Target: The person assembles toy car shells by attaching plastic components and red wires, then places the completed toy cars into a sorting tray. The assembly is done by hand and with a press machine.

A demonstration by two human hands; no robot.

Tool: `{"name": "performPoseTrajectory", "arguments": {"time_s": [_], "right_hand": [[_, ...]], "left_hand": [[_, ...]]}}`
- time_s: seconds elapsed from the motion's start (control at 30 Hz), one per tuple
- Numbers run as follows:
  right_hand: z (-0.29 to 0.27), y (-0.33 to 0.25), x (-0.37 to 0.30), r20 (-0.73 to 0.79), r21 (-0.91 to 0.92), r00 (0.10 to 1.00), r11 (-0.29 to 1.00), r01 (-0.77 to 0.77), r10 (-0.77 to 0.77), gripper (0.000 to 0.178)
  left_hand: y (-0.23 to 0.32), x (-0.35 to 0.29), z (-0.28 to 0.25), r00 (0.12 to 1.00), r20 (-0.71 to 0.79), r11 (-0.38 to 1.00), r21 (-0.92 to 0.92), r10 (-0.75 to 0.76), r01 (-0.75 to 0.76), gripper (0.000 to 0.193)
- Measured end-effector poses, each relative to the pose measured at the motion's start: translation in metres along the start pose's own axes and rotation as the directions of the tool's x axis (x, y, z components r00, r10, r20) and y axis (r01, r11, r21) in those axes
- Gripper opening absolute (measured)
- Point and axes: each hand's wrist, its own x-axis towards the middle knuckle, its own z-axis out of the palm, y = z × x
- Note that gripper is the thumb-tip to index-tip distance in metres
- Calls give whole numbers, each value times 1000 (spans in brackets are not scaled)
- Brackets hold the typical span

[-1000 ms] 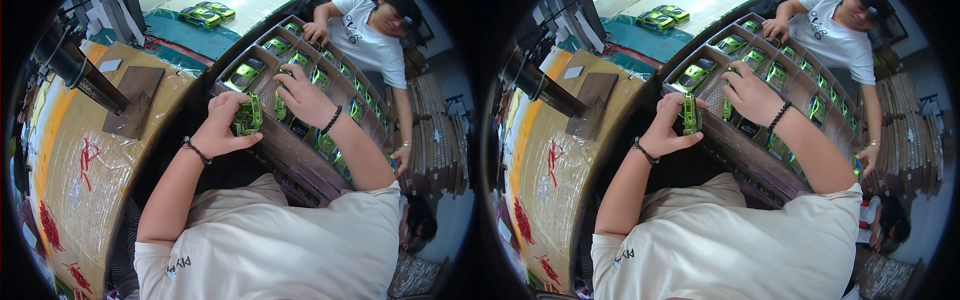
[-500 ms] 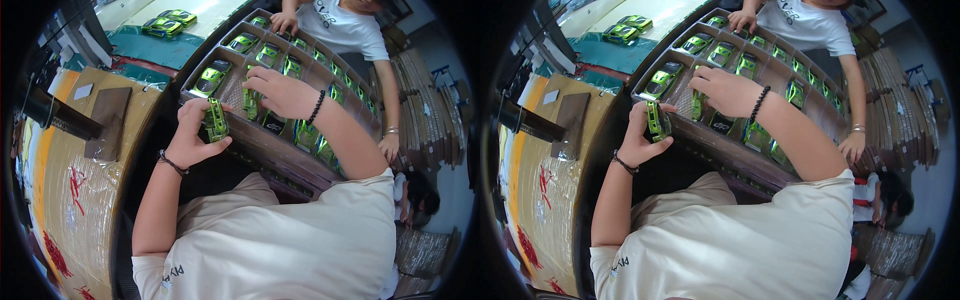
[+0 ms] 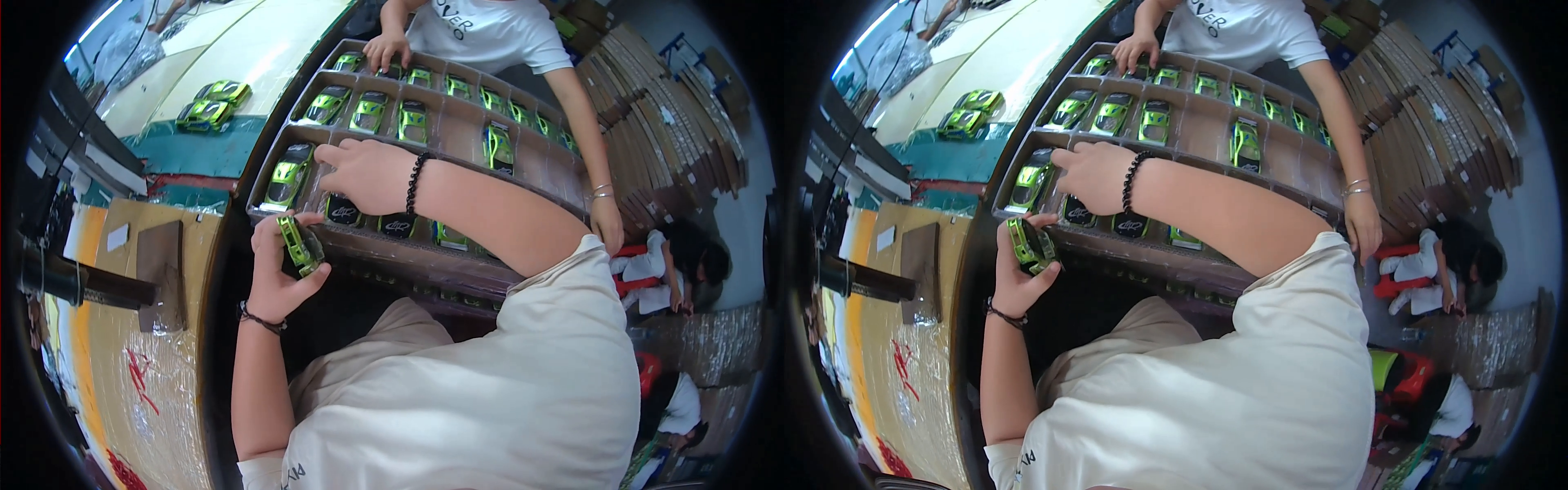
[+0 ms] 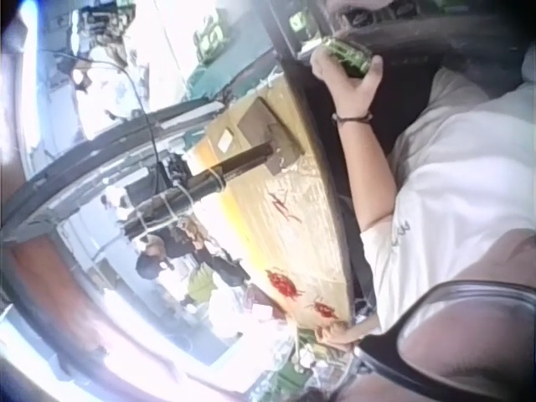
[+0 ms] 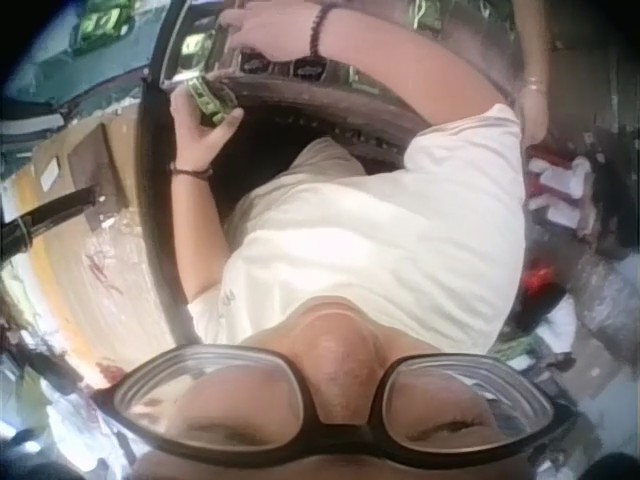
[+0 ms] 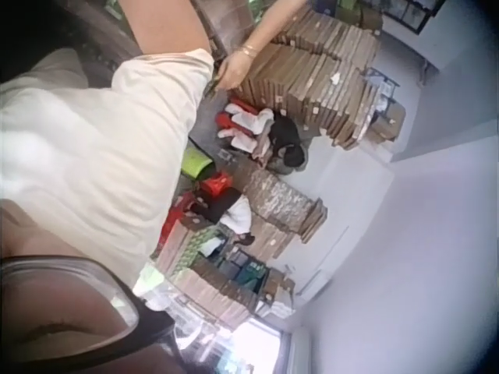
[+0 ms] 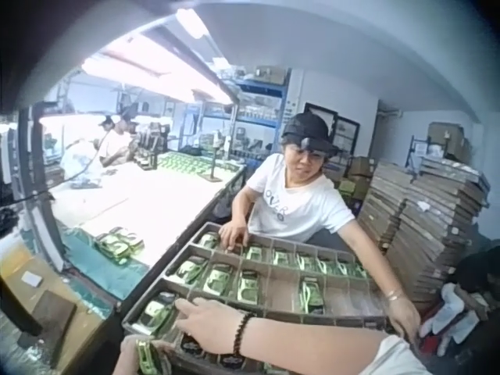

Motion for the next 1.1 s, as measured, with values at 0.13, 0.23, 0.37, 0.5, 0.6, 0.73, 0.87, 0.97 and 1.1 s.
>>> {"name": "performPoseTrajectory", "arguments": {"time_s": [0.13,0.23,0.37,0.5,0.6,0.73,0.87,0.97,1.1], "right_hand": [[-17,3,11,-195,79,980,996,-33,48,13],[-18,14,34,-344,26,934,993,116,-100,15],[-2,26,72,-133,138,969,964,228,-210,31],[-15,34,83,126,267,959,940,214,-254,49],[-7,39,83,92,186,948,941,283,-304,51],[-19,46,79,-90,133,933,924,359,-349,43],[-37,43,66,-309,350,951,929,117,-3,38],[-26,41,72,38,835,911,488,-255,412,38],[-15,26,70,299,902,820,135,-409,487,42]], "left_hand": [[7,5,1,999,-26,1000,-19,-18,18,65],[9,7,3,1000,-15,999,-23,-22,22,65],[11,5,1,1000,-13,999,-49,-14,13,68],[14,7,-1,999,2,999,12,39,-39,64],[11,6,1,999,-7,999,28,35,-34,66],[6,5,0,1000,-19,997,-69,14,-15,67],[10,5,-2,995,-15,994,30,102,-101,69],[5,6,0,994,-31,994,38,101,-100,70],[3,5,2,988,-41,987,72,147,-144,70]]}}
